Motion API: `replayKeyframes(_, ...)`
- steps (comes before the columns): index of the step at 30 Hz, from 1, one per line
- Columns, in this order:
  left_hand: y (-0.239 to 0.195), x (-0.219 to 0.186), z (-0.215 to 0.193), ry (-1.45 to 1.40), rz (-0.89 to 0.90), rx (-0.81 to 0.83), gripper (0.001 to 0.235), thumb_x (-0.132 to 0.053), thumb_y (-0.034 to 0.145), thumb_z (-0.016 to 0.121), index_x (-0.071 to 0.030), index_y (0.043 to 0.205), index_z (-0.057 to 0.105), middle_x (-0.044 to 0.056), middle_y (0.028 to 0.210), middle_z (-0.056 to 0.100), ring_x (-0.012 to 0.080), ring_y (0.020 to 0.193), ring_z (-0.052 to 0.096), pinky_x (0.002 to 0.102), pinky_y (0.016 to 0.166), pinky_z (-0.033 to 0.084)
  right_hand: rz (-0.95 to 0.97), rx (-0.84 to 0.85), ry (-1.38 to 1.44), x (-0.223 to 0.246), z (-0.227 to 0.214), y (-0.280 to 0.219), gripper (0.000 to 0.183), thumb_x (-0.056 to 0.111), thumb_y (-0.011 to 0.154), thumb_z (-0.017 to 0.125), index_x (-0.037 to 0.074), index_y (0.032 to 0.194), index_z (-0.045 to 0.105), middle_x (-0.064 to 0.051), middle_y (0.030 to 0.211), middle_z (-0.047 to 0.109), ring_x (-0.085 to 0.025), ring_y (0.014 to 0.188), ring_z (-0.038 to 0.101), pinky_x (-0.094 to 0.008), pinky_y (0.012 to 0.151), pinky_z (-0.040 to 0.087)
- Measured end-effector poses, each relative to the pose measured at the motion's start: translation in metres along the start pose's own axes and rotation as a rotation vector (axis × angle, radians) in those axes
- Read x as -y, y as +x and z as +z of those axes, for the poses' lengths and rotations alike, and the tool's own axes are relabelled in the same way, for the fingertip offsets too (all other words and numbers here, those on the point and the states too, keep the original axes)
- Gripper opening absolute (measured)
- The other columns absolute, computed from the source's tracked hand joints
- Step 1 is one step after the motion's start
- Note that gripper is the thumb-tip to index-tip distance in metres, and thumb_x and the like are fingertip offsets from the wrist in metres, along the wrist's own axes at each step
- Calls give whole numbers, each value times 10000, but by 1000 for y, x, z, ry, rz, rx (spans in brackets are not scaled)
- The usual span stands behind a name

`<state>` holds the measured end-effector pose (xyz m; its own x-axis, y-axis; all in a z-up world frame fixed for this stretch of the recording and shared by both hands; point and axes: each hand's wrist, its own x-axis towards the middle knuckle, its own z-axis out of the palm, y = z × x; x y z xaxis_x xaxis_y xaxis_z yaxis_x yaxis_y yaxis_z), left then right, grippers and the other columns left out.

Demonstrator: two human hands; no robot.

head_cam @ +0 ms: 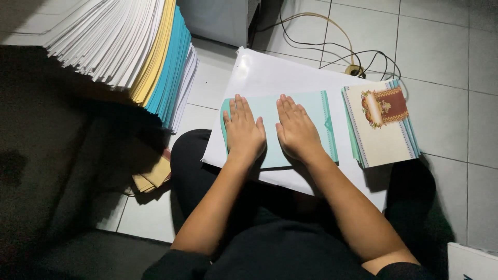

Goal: Manually folding and creasing printed cards or envelopes from a large stack.

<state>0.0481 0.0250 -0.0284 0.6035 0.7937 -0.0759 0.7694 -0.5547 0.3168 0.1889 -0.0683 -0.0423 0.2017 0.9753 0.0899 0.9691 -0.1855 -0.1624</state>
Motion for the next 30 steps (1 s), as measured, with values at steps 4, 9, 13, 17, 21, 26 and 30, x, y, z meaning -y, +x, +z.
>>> replayKeyframes(4,-3,8,14,-6,29,-47,712,-384,1051,324,81,1578,209,291,1666,161,408,1566,124,570,1244,53,19,23,14,3,-4,12,639,359,1045,296,41,1599,303,-163,1669,281,-276,1547,245,-445,1252,125)
replayKeyframes(9,4,24,39,-51,116,-401,615,-85,918,474,70,1508,397,269,1590,366,390,1506,322,554,1209,220,89,-18,31,7,-6,18,630,359,1054,312,31,1592,322,-179,1660,297,-291,1543,258,-464,1249,130)
replayKeyframes(13,2,31,37,-104,38,-481,616,-96,874,557,44,1468,472,328,1569,331,476,1491,291,612,1184,235,310,-103,37,-3,5,-7,689,434,1049,383,4,1585,326,-245,1649,278,-364,1541,232,-538,1244,111)
replayKeyframes(17,1,41,28,-198,-97,-364,529,-270,986,577,-67,1472,531,317,1532,353,460,1460,313,573,1166,235,553,-19,167,-18,-11,-34,889,631,993,429,3,1598,258,-327,1647,154,-455,1535,171,-614,1216,120)
replayKeyframes(21,9,59,42,-248,-68,-370,525,-317,990,619,-83,1456,556,257,1449,466,377,1353,466,501,1126,317,567,-12,287,-14,-12,-45,877,517,962,587,-20,1584,282,-298,1641,190,-439,1510,257,-561,1195,290)
replayKeyframes(26,3,66,8,-523,-136,-278,636,-207,961,661,-11,1509,405,316,1446,463,458,1322,503,557,1103,380,559,-1,305,1,-27,-43,853,482,963,593,-48,1565,305,-308,1634,206,-448,1503,271,-564,1184,311)
replayKeyframes(30,34,121,47,-751,-351,-129,679,-277,951,662,-2,1501,374,258,1397,531,412,1317,552,534,1069,472,545,52,390,10,-38,-45,831,384,953,635,-62,1565,292,-313,1628,232,-453,1486,309,-571,1167,338)
